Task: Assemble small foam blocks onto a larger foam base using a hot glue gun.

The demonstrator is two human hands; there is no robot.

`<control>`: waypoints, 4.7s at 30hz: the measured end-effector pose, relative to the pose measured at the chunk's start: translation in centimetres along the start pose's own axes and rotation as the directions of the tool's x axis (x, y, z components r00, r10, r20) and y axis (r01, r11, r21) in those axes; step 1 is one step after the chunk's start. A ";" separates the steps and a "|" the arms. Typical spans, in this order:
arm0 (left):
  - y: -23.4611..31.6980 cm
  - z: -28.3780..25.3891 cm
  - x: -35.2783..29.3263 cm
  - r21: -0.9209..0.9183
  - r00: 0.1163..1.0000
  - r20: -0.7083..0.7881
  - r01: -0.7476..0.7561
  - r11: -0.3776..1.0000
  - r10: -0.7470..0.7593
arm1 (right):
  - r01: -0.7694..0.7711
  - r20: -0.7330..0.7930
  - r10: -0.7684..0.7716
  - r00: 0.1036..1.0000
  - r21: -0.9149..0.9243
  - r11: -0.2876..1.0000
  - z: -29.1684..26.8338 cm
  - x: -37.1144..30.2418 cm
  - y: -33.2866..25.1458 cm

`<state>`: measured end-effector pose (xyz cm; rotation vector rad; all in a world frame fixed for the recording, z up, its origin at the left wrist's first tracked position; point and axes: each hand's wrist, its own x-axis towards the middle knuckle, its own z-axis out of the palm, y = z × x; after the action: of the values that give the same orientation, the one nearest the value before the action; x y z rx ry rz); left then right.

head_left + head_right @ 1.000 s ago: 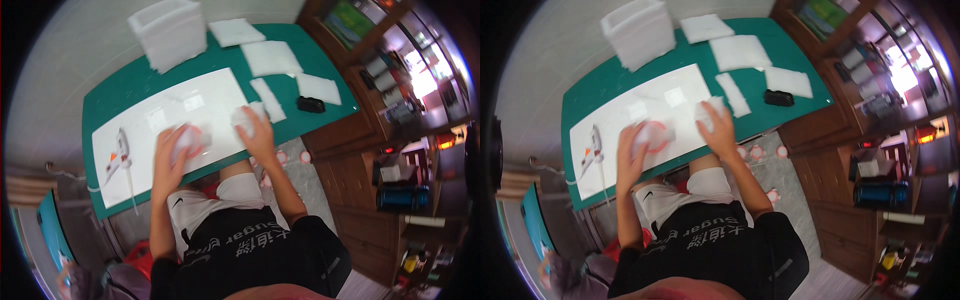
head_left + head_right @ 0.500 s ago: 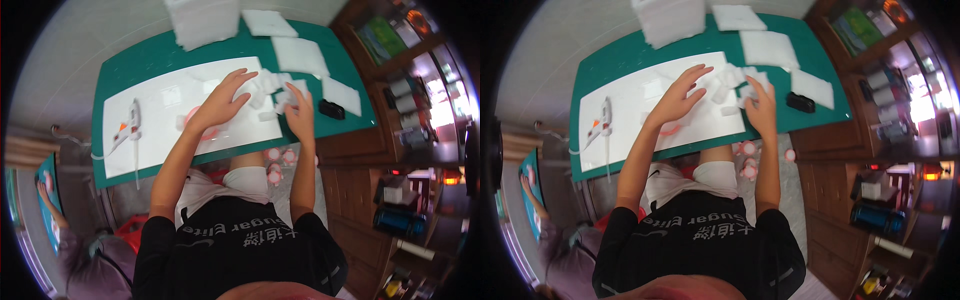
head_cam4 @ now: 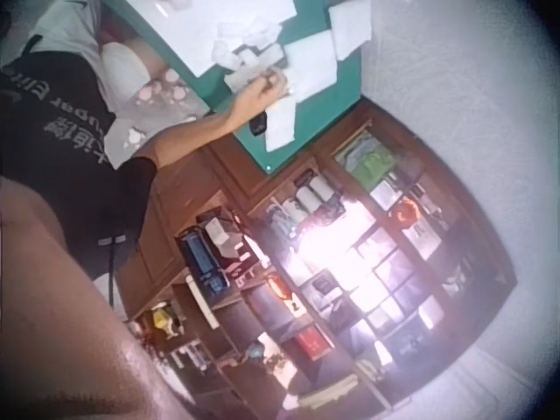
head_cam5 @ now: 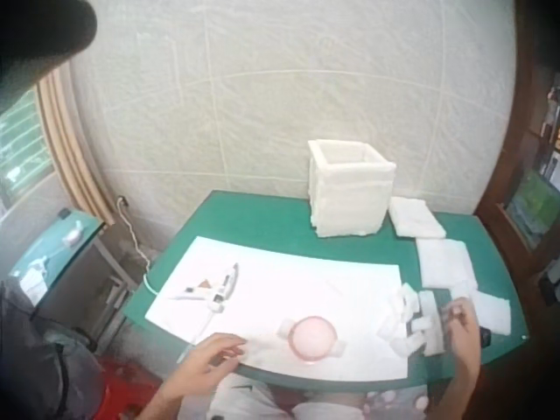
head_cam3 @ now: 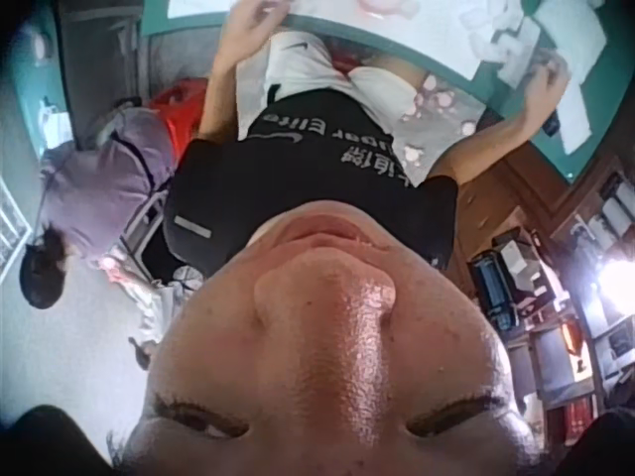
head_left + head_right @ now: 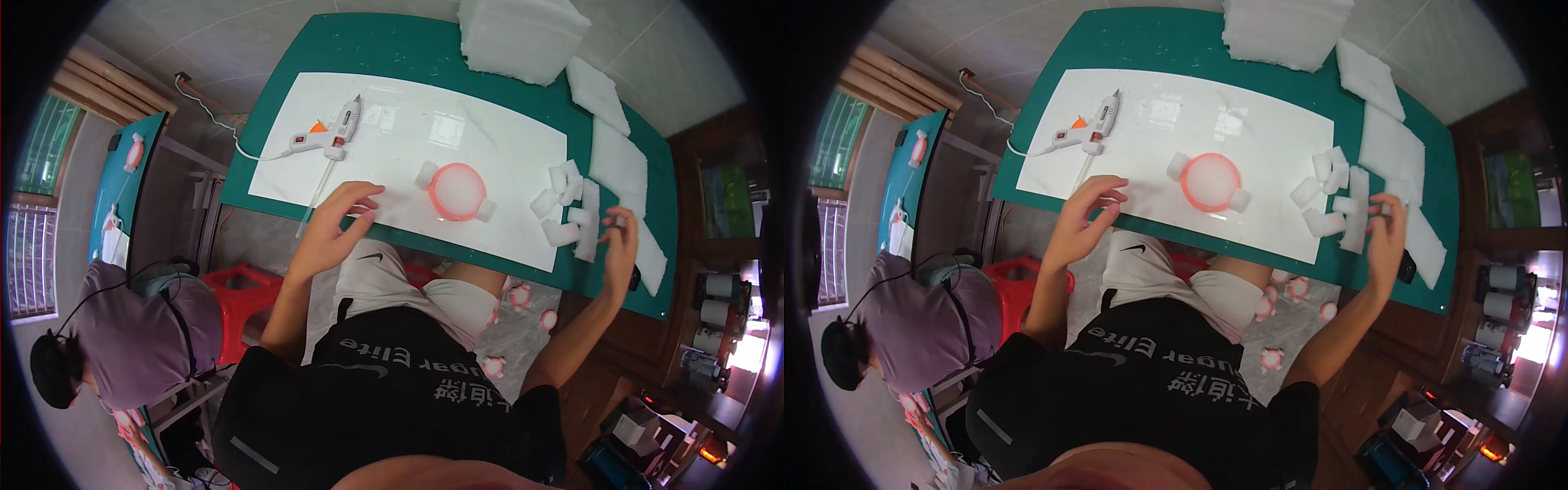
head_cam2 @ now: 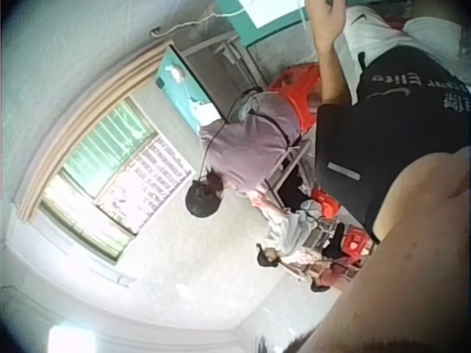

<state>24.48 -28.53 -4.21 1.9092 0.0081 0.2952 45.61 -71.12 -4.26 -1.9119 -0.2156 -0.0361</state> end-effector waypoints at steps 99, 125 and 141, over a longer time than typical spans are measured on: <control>-8.2 -11.0 5.4 0.556 0.991 0.095 0.028 0.831 -0.098 | 0.270 -0.097 -0.254 0.962 0.229 0.935 18.4 -10.3 -4.4; -1.3 8.2 9.1 0.583 0.986 0.144 -0.012 0.812 -0.088 | 0.152 -0.050 -0.144 0.988 0.387 0.910 12.6 -10.3 -1.8; -0.8 5.8 7.6 -0.542 0.961 0.270 0.201 0.816 -0.058 | 0.175 0.048 -0.228 0.973 0.494 0.852 10.6 -9.5 -3.1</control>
<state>33.14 -32.43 -5.32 1.3267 -0.1019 -0.0385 34.88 -61.49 -6.27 -1.3797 -0.4542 -0.0191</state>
